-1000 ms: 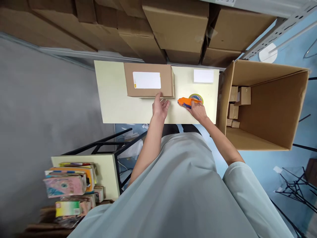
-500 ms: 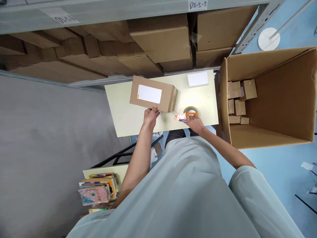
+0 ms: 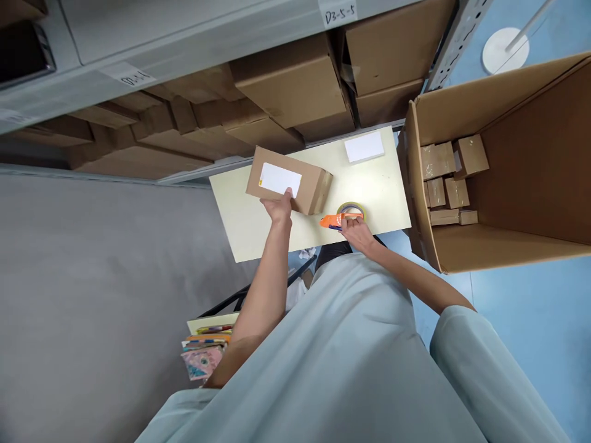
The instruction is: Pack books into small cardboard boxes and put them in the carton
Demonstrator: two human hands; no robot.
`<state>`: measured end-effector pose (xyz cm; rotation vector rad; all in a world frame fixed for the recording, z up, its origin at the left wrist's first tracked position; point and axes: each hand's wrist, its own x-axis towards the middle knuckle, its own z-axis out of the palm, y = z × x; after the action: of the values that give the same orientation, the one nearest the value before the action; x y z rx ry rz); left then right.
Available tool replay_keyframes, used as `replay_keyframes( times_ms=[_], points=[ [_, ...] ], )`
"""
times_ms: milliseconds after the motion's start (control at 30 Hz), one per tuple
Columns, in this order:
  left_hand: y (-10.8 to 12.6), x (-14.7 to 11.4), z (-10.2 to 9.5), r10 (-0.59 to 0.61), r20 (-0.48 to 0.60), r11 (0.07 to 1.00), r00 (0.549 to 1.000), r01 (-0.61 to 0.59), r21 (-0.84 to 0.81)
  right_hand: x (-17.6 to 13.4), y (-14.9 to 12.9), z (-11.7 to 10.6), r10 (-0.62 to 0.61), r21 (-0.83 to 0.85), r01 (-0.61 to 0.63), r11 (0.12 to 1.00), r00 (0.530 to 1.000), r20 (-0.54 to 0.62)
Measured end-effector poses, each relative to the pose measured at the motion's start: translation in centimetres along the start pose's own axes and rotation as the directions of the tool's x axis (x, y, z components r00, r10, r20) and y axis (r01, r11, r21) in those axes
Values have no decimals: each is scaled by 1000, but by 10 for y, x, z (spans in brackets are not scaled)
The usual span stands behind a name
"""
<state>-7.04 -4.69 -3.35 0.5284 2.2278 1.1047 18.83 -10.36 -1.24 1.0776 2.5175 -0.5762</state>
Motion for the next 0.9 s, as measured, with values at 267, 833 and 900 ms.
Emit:
replay_keyframes(
  times_ms=[267,833,900],
  points=[
    [35,18,-15,-6,40,966,999,-4,258,13,-13,-2,-5,-20,5,1000,1000,14],
    [53,-27,43,47,-176,915,983,29,402,5,-5,-1,-72,-16,73,997,996,47],
    [53,-27,43,62,-195,910,979,25,414,-3,4,0,-50,-15,51,999,997,57]
  ],
)
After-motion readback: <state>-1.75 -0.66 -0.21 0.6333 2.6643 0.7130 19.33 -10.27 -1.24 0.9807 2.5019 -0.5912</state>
